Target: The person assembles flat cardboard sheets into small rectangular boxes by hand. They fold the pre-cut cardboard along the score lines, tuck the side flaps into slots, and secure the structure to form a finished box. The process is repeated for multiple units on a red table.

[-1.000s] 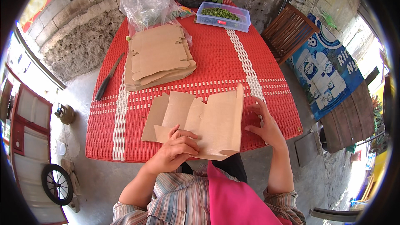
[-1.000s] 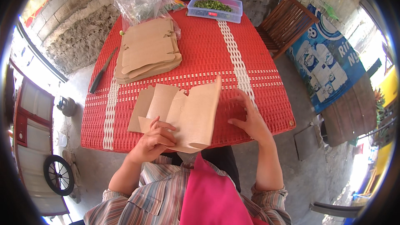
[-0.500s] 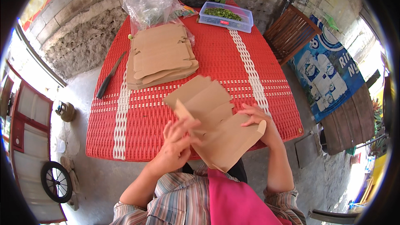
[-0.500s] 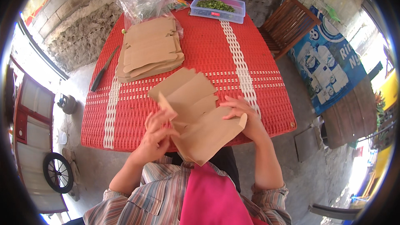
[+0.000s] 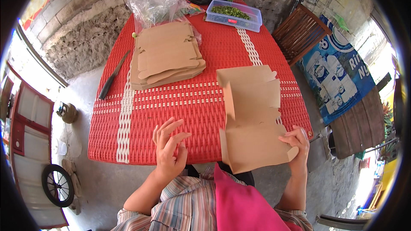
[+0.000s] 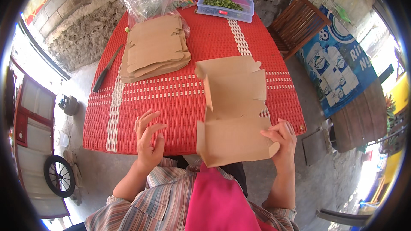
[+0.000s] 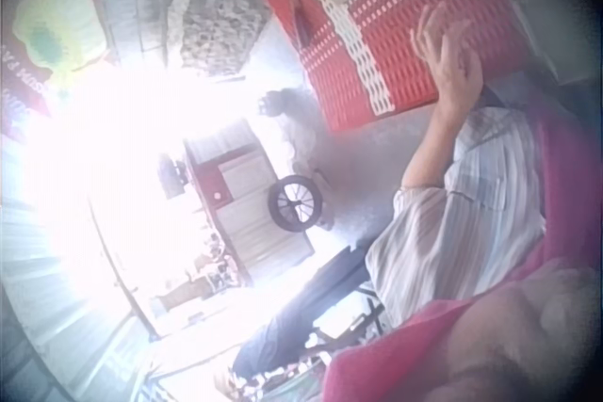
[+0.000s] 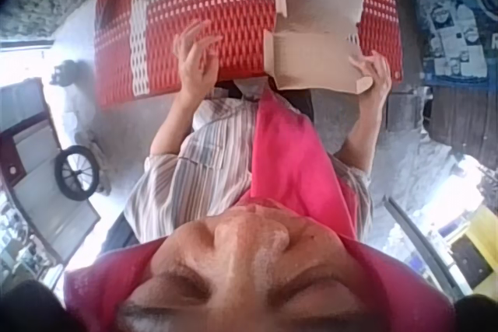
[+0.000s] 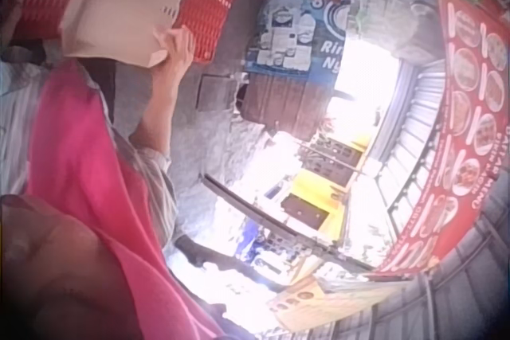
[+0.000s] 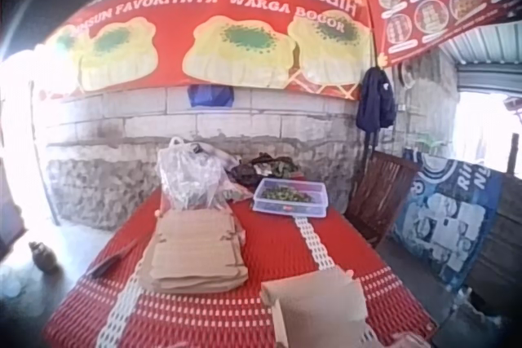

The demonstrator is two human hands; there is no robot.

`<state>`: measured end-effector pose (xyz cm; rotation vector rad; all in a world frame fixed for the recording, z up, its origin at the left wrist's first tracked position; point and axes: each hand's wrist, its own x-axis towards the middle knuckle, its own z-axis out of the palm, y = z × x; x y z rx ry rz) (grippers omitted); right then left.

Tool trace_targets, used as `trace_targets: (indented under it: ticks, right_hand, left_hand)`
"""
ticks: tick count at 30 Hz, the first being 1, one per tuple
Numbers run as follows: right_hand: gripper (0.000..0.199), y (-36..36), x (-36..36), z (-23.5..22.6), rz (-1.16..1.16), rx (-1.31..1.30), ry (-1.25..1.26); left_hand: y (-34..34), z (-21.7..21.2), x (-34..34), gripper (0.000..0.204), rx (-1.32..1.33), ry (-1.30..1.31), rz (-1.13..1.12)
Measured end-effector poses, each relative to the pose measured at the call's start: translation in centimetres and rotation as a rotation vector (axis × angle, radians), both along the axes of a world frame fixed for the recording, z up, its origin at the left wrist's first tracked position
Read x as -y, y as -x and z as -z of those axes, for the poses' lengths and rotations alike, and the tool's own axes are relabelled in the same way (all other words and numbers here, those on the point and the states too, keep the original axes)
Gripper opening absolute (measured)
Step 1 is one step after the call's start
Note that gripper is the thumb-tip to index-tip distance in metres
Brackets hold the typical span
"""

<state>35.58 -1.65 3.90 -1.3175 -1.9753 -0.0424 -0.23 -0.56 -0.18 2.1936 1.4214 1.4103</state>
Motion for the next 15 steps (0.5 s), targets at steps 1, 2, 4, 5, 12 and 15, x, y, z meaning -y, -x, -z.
trace_targets:
  ticks: [1, 2, 4, 5, 12, 15]
  right_hand:
    - [0.026, -0.1, -0.1, 0.1, -0.020, 0.010, -0.045]
    - [0.029, 0.0, -0.2, 0.3, 0.007, 0.058, -0.027]
    - [0.033, 0.8, -0.4, 0.7, 0.059, 0.154, 0.012]
    - [0.042, 1.6, -0.5, 0.8, 0.045, 0.154, 0.040]
    - [0.048, 8.5, -2.2, 1.9, -0.145, 0.262, 0.118]
    - [0.051, 11.3, -2.4, 2.4, -0.192, 0.283, 0.166]
  left_hand:
    - [0.0, 0.1, 0.0, 0.038, 0.002, 0.009, 0.001]
    - [0.0, 0.1, -0.1, 0.038, 0.004, 0.015, 0.005]
    - [-0.1, 0.2, -0.1, 0.037, 0.010, 0.022, 0.008]
    - [-0.2, 0.2, -0.1, 0.037, 0.014, 0.024, 0.009]
    - [-1.3, -0.7, 0.4, 0.050, -0.112, 0.031, 0.072]
    - [-2.1, -1.1, 0.5, 0.055, -0.283, 0.063, 0.179]
